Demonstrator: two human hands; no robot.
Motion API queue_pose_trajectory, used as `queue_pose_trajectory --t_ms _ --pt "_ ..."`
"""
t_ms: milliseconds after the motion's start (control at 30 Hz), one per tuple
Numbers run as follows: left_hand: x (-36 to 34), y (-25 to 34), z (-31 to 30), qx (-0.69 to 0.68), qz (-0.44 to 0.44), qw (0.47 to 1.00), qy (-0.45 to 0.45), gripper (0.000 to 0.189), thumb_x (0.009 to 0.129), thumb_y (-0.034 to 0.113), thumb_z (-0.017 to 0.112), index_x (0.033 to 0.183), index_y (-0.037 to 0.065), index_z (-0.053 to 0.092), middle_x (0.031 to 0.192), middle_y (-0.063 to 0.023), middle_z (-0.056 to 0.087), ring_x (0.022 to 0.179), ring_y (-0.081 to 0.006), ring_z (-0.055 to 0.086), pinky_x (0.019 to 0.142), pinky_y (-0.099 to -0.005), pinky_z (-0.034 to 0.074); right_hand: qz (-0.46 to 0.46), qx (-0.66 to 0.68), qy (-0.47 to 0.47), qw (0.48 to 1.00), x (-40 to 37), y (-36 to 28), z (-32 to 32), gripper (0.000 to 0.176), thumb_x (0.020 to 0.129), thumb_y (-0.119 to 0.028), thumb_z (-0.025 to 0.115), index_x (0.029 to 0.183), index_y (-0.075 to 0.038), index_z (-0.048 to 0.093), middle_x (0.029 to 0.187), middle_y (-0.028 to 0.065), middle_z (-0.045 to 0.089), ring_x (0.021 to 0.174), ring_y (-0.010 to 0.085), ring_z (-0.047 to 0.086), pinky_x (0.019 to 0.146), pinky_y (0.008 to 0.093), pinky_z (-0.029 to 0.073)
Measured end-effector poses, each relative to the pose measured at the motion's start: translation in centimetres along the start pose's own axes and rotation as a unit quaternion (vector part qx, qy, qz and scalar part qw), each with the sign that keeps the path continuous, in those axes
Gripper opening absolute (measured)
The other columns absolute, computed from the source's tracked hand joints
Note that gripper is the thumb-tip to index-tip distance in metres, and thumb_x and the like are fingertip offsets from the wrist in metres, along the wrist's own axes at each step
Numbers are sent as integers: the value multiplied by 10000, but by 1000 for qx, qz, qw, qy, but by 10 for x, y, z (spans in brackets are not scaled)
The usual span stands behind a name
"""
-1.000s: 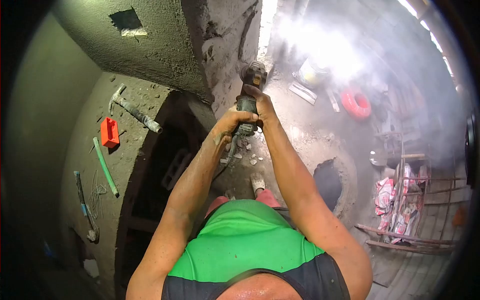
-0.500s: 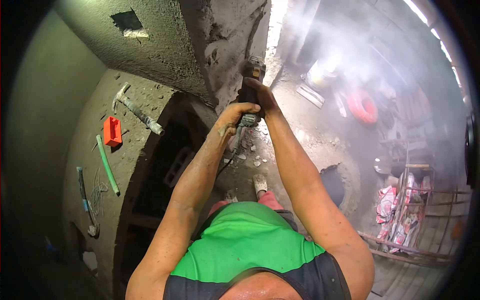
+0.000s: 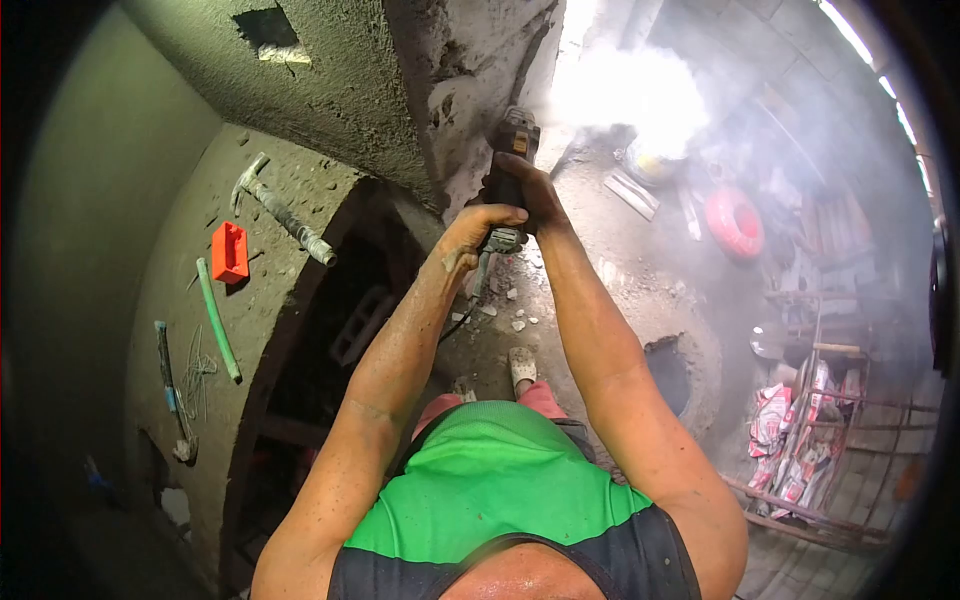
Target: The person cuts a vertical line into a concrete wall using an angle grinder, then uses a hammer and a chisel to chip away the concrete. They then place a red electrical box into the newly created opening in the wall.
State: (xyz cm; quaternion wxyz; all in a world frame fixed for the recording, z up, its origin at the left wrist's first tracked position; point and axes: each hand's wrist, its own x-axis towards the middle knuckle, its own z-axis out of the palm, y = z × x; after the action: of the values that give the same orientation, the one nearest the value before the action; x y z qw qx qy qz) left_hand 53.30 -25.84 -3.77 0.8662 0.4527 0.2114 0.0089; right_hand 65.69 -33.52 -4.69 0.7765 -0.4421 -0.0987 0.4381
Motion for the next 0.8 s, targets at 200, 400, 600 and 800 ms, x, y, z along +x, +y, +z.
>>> queue_pose_trajectory --t_ms 200,400,600,800 --pt "2 1 -4 -5 -5 1000 -9 277 738 145 775 936 -23 676 809 -95 692 642 -178 674 623 -319 598 4 5 -4 1000 3 1 3 345 861 -294 732 1027 -18 608 805 124 680 632 235 676 594 350 585" --pt "0 4 -5 -6 -11 1000 15 263 741 131 773 936 -20 680 806 -101 689 630 -179 665 613 -317 596 1 6 -9 1000 8 3 3 335 866 -295 727 1022 -23 608 809 117 676 641 226 671 598 346 582" --pt "-2 6 -10 6 -6 1000 14 245 750 132 771 920 -22 688 798 -107 692 639 -186 673 612 -321 596 13 3 -1 1000 3 0 13 312 876 -288 716 1019 -36 599 798 107 667 645 221 667 591 338 575" --pt "-2 8 -12 8 3 1000 9 246 740 143 779 894 -28 695 777 -108 692 638 -185 676 616 -325 596 -4 18 -20 1000 10 7 9 308 884 -284 700 1032 -37 590 805 107 662 653 222 667 598 338 577"
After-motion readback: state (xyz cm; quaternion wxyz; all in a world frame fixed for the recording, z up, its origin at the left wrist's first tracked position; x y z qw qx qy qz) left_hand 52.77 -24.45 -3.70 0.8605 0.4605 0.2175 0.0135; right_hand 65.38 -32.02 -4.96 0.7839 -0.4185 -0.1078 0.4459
